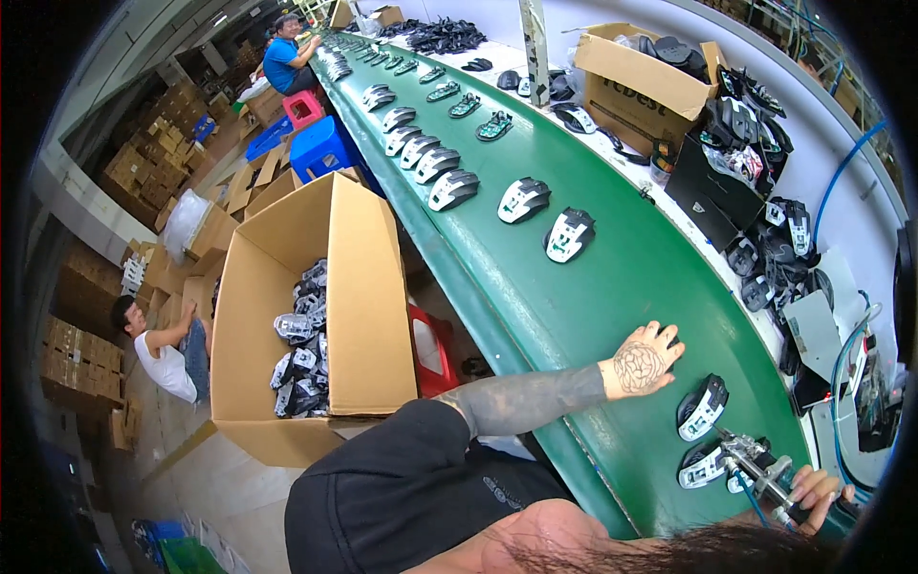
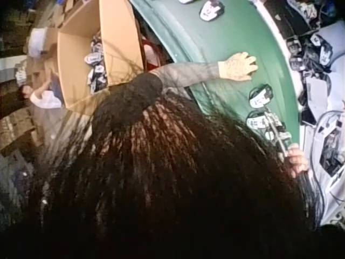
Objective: The person places mouse shells onto mouse circuit boards on a conveyor belt, then picks up the mice and fastens screws into their undersides using a pneumatic screwdriver.
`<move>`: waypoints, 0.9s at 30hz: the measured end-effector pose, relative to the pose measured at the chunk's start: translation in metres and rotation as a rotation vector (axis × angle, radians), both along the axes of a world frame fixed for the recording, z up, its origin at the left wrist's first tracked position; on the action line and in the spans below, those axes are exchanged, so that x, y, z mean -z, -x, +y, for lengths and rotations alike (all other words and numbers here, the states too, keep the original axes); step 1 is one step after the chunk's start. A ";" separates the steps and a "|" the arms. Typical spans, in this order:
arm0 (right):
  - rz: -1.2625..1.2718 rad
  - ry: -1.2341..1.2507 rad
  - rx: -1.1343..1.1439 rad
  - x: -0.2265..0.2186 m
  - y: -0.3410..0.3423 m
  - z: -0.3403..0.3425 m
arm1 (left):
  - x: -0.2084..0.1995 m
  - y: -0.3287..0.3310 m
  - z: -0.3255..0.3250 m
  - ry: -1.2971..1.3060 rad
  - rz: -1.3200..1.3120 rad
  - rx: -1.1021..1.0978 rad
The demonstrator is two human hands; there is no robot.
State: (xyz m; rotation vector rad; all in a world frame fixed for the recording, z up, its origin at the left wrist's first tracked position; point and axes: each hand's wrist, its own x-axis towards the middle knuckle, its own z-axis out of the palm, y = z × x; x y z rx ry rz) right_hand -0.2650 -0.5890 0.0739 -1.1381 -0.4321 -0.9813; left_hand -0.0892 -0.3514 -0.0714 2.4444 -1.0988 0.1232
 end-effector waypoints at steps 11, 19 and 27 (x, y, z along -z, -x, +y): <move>0.026 -0.052 0.043 -0.019 0.008 0.011 | -0.032 -0.025 -0.014 1.551 1.698 0.105; -0.047 -0.077 0.098 -0.015 -0.023 0.057 | -0.019 0.026 -0.026 1.361 2.006 0.475; -0.003 -0.054 0.182 -0.024 -0.020 0.059 | -0.024 0.030 -0.030 1.292 1.988 0.506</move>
